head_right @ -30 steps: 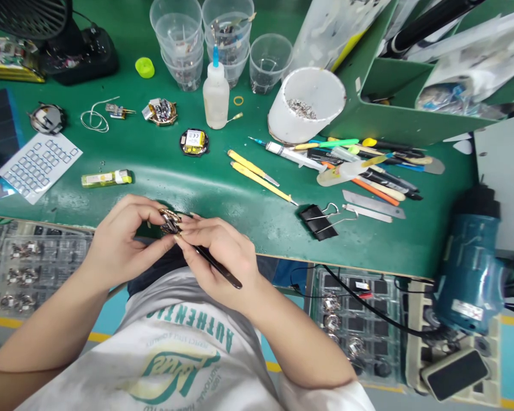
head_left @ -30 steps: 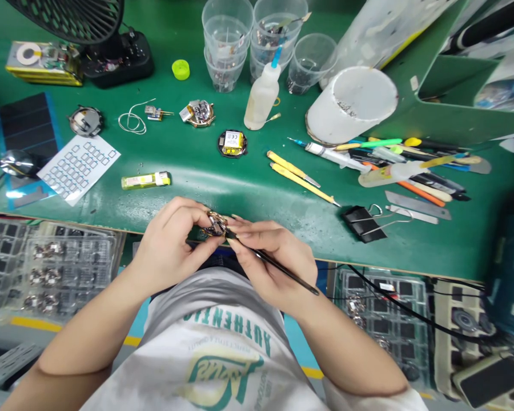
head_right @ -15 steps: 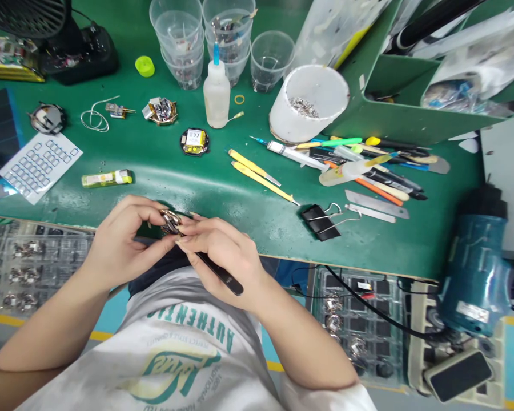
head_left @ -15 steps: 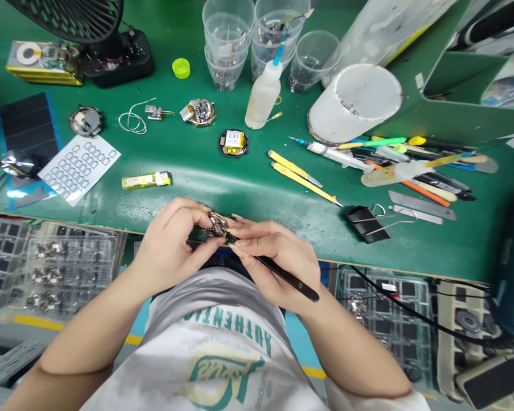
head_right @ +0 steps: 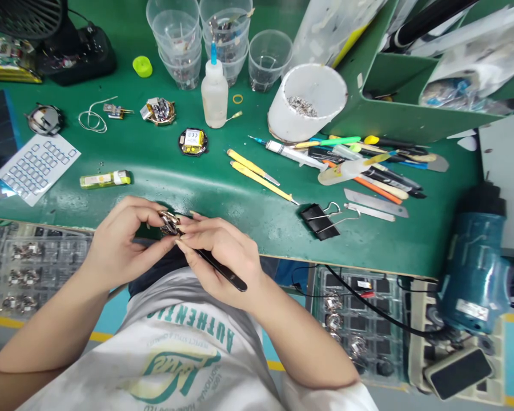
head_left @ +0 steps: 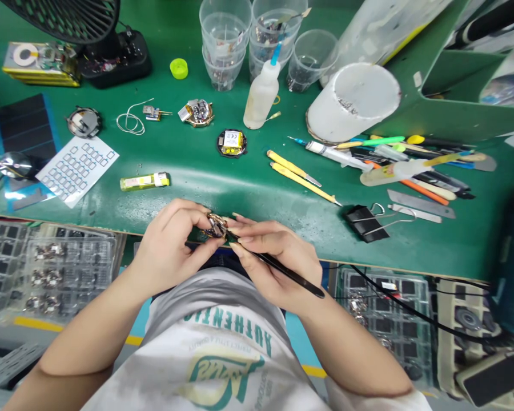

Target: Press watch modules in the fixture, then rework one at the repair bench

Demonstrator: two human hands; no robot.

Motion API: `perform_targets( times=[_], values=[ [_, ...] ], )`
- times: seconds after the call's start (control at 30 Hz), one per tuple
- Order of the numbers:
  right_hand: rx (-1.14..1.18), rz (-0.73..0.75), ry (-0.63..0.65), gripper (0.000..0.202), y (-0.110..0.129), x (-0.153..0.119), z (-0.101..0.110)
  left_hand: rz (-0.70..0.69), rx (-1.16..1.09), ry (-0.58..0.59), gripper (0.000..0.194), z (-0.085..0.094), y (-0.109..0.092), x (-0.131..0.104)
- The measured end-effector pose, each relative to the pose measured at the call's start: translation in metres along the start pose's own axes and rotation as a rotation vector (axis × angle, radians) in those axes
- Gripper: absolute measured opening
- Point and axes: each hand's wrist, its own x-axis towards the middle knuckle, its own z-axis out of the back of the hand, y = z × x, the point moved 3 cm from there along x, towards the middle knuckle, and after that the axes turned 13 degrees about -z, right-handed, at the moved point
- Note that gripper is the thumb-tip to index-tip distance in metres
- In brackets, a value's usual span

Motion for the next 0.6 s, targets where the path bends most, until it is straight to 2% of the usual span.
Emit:
perform_targets(
  times=[0.6],
  values=[
    [0.075, 0.005, 0.063, 0.022, -0.0063, -0.0008, 0.0002, -0.009, 0.016, 0.003, 0.021, -0.0008, 0.0002, -0.0016]
  ],
)
